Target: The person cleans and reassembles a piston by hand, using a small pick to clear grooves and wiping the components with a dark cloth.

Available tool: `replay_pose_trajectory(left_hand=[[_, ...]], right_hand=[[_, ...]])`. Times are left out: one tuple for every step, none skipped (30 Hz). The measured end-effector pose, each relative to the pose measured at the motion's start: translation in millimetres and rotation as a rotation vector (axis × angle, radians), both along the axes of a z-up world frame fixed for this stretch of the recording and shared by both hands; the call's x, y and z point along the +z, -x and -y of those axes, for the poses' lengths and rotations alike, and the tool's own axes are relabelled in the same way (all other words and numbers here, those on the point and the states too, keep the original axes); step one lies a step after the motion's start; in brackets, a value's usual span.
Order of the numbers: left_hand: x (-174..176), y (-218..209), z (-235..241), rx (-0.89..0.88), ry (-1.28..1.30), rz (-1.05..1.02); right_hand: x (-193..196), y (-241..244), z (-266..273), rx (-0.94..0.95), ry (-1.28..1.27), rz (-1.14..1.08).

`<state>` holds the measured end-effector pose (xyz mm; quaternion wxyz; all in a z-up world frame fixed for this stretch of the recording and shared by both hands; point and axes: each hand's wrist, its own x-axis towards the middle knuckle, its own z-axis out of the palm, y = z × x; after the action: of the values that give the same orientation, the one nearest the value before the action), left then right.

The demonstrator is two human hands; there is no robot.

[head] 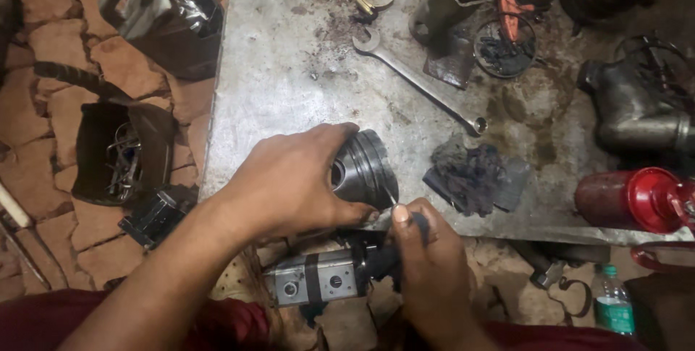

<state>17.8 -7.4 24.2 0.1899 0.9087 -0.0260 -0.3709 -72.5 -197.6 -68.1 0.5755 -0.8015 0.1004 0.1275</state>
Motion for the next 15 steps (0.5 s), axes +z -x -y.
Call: replay_pose_trajectory(left_hand=[[1,0,-1,-0.002,0.015,0.03],[1,1,-2,-0.005,0.03,0.059],[1,1,-2,-0.008,0.044,0.089],[1,1,-2,-0.007,0.042,0.074],[0,0,-2,-0.006,0.041,0.058],[-1,-1,-2,-0.004,0.039,0.045],[-1,-1,-3,-0.013,0.041,0.059],[-3,-1,-3,-0.022,0.043,0.071],[-4,0,-3,-0.031,0.045,0.082],[-5,0,-3,-0.028,0.037,0.065],[-6,1,-4,-0.025,0.028,0.047],[-7,0,-3,-0.024,0.022,0.033],[-8,1,-3,-0.057,0.02,0.084],[-10,3,-4,-0.085,0.016,0.135],[-12,4,-5,-0.113,0.012,0.186]], right_hand=[[0,-3,0,0.02,-0.039,0.051],[1,-5,1,0.039,-0.079,0.102],[3,-7,1,0.045,-0.111,0.08],[6,-9,1,0.048,-0.141,0.058],[10,-12,1,0.052,-0.171,0.036],[15,-17,3,-0.013,-0.17,-0.048],[22,-24,6,-0.077,-0.169,-0.132],[29,-31,10,-0.141,-0.167,-0.219],[35,-39,13,-0.235,-0.252,-0.215],[40,-50,16,-0.329,-0.337,-0.209],[44,-58,19,-0.423,-0.422,-0.202],[47,-64,21,-0.357,-0.5,-0.156],[49,-70,23,-0.291,-0.577,-0.111],[50,-74,25,-0.219,-0.655,-0.068],[51,-74,26,-0.191,-0.739,-0.064]])
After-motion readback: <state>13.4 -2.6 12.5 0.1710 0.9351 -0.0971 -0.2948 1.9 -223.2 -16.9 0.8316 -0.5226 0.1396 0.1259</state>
